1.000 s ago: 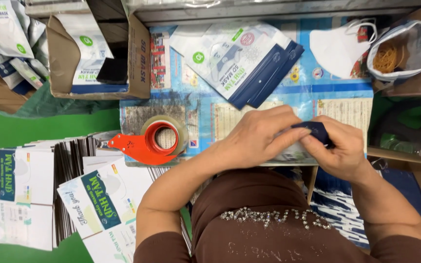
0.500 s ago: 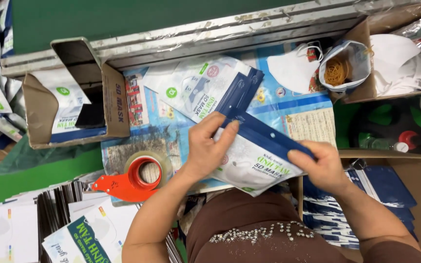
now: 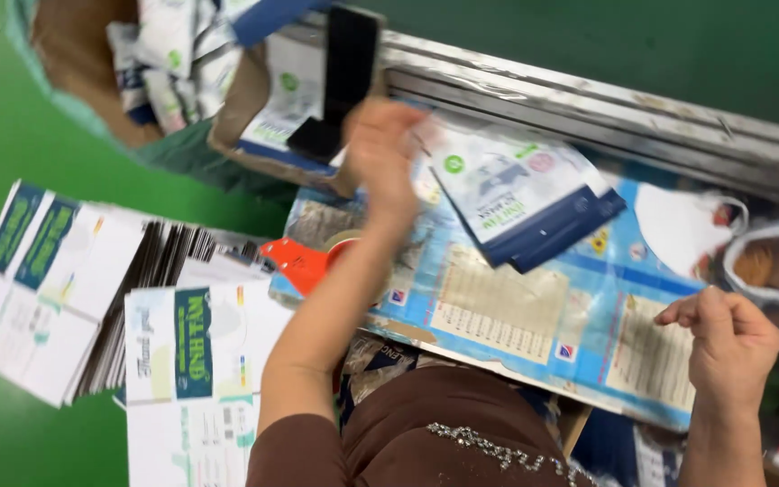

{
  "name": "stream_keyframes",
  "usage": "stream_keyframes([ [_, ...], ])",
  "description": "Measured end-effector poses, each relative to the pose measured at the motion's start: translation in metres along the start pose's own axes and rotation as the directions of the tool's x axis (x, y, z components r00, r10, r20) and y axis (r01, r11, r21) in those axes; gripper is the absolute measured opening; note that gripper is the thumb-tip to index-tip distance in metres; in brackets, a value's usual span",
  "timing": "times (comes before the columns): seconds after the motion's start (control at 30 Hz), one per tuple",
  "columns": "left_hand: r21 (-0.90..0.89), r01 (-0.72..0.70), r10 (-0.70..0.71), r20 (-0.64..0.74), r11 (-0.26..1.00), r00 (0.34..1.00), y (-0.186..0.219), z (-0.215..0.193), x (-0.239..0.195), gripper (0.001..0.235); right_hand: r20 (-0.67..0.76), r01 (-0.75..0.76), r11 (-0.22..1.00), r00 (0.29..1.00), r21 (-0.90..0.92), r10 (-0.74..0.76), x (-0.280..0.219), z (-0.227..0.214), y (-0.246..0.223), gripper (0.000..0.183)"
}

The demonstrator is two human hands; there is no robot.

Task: The recorder is placing individual 5D masks into plastic packaging sleeves and organizing them for shipment.

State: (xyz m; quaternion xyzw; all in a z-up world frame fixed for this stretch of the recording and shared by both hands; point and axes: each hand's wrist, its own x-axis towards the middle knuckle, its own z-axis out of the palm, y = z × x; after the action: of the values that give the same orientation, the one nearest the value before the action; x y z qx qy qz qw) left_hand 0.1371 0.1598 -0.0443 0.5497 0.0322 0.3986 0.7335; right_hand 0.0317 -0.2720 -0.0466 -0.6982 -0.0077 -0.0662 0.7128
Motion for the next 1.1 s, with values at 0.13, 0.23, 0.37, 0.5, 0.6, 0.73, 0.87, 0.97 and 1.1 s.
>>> stream_keyframes([
  [0.13,0.002,0.559,-0.491,0.479,0.829,0.727,-0.030,0.031,-0.120,0.025,0.053,0.119,0.953,0.993,-0.280,-0.108,0.059,0.017,-0.011,0.011],
  [0.23,0.303,0.210,-0.369,0.751,0.930,0.548,0.000,0.036,-0.186,0.014,0.185,0.392,0.818,0.920,-0.421,-0.345,0.115,0.053,-0.043,0.016],
  [0.37,0.331,-0.126,-0.240,0.854,0.935,0.462,-0.024,0.027,-0.242,0.017,0.208,0.469,0.801,0.883,-0.373,-0.421,0.214,0.060,-0.021,0.030],
  [0.5,0.350,-0.106,-0.252,0.825,0.931,0.506,-0.014,0.030,-0.237,0.018,0.254,0.501,0.439,0.823,-0.746,-0.508,0.298,0.043,0.042,0.045],
  [0.6,0.357,-0.077,-0.265,0.806,0.931,0.529,-0.011,0.030,-0.230,0.017,0.233,0.454,0.373,0.831,-0.809,-0.505,0.307,0.054,0.054,0.058],
  [0.73,0.364,-0.073,-0.282,0.818,0.928,0.502,-0.010,0.033,-0.230,0.017,0.211,0.397,0.315,0.846,-0.862,-0.490,0.303,0.048,0.058,0.065],
  [0.87,0.372,-0.079,-0.293,0.829,0.925,0.476,-0.003,0.033,-0.227,0.017,0.172,0.352,0.336,0.869,-0.874,-0.464,0.293,0.057,0.046,0.064],
  [0.97,0.366,-0.058,-0.293,0.822,0.929,0.489,-0.002,0.034,-0.226,0.018,0.172,0.359,0.377,0.878,-0.854,-0.447,0.291,0.059,0.040,0.060],
  [1.1,0.359,-0.045,-0.292,0.822,0.932,0.490,-0.003,0.032,-0.227,0.018,0.164,0.353,0.402,0.887,-0.845,-0.432,0.289,0.062,0.036,0.057],
])
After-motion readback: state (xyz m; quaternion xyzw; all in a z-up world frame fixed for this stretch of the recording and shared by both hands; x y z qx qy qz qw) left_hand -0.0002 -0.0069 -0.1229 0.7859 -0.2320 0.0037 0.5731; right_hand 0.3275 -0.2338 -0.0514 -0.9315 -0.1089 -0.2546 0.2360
